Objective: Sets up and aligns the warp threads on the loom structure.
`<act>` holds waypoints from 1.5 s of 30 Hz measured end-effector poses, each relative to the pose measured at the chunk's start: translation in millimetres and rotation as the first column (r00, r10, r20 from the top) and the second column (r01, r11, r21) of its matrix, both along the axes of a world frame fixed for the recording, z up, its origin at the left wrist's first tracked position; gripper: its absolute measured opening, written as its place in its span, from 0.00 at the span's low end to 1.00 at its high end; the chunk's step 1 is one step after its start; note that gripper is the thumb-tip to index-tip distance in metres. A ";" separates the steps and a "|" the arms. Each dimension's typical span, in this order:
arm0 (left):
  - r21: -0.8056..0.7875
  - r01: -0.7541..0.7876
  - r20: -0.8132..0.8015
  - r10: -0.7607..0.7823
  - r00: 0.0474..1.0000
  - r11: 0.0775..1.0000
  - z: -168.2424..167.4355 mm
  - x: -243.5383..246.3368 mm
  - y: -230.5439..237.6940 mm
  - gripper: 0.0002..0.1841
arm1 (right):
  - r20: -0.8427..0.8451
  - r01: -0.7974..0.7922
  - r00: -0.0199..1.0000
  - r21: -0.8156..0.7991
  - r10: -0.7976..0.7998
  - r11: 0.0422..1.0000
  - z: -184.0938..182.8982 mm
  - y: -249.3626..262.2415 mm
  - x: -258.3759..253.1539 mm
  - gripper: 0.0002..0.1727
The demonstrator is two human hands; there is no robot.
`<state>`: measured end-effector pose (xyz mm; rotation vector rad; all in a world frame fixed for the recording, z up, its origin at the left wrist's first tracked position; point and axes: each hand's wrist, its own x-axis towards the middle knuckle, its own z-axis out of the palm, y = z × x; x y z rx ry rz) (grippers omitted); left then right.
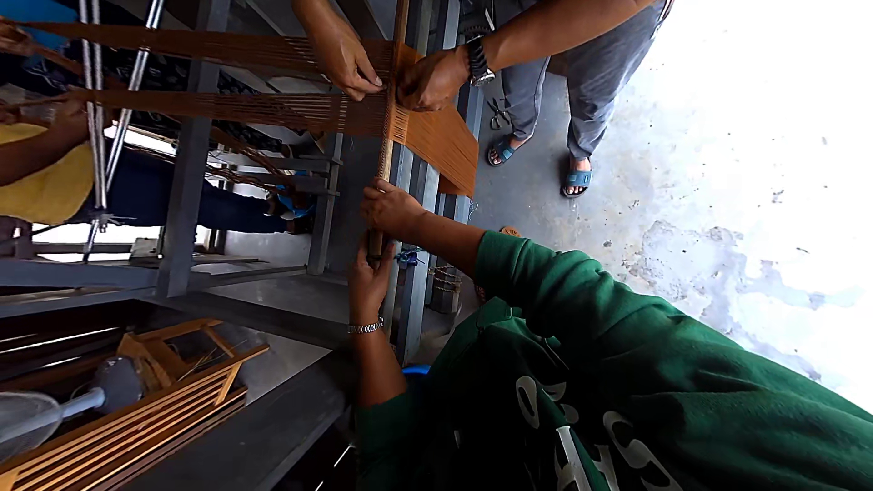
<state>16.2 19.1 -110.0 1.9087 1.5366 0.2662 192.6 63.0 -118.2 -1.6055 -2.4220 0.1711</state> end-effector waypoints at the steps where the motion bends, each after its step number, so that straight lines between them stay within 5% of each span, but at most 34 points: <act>1: -0.011 0.015 -0.071 -0.016 0.997 1.000 -1.5 -3.5 -0.5 0.42 | 0.012 0.000 1.000 0.002 0.000 1.000 0.4 -0.3 -0.4 0.16; 8: -0.105 0.014 -0.272 -0.042 0.961 0.994 -4.5 1.0 20.3 0.53 | 0.019 0.006 1.000 -0.010 -0.006 1.000 -3.7 4.7 -2.1 0.18; 17: -0.075 0.046 -0.150 -0.057 0.987 0.996 -10.8 1.3 19.1 0.61 | -0.032 0.011 0.999 0.026 -0.010 1.000 -6.4 1.1 0.2 0.17; 20: -0.053 0.052 -0.088 -0.057 0.995 0.997 -15.8 0.8 17.4 0.64 | -0.091 0.040 0.995 0.003 -0.040 0.999 -4.0 -1.5 0.0 0.25; 24: -0.047 0.069 -0.068 -0.072 0.995 0.996 -16.4 1.1 16.7 0.61 | -0.111 0.053 0.992 0.002 -0.052 0.999 -4.7 -2.1 0.3 0.33; 30: -0.055 0.061 -0.082 -0.065 0.994 0.997 -19.4 2.4 17.7 0.56 | -0.115 0.086 0.990 0.021 -0.083 0.996 -8.8 -0.5 -2.3 0.21; 37: -0.090 0.066 -0.084 -0.073 0.994 0.994 -21.3 3.0 21.6 0.54 | -0.009 0.070 0.998 0.014 -0.070 0.997 -8.8 1.7 -2.3 0.21; 45: -0.131 0.056 -0.092 -0.068 0.993 0.990 -16.7 4.5 21.7 0.52 | 0.029 0.042 0.999 -0.023 -0.041 0.999 -3.4 0.2 0.3 0.30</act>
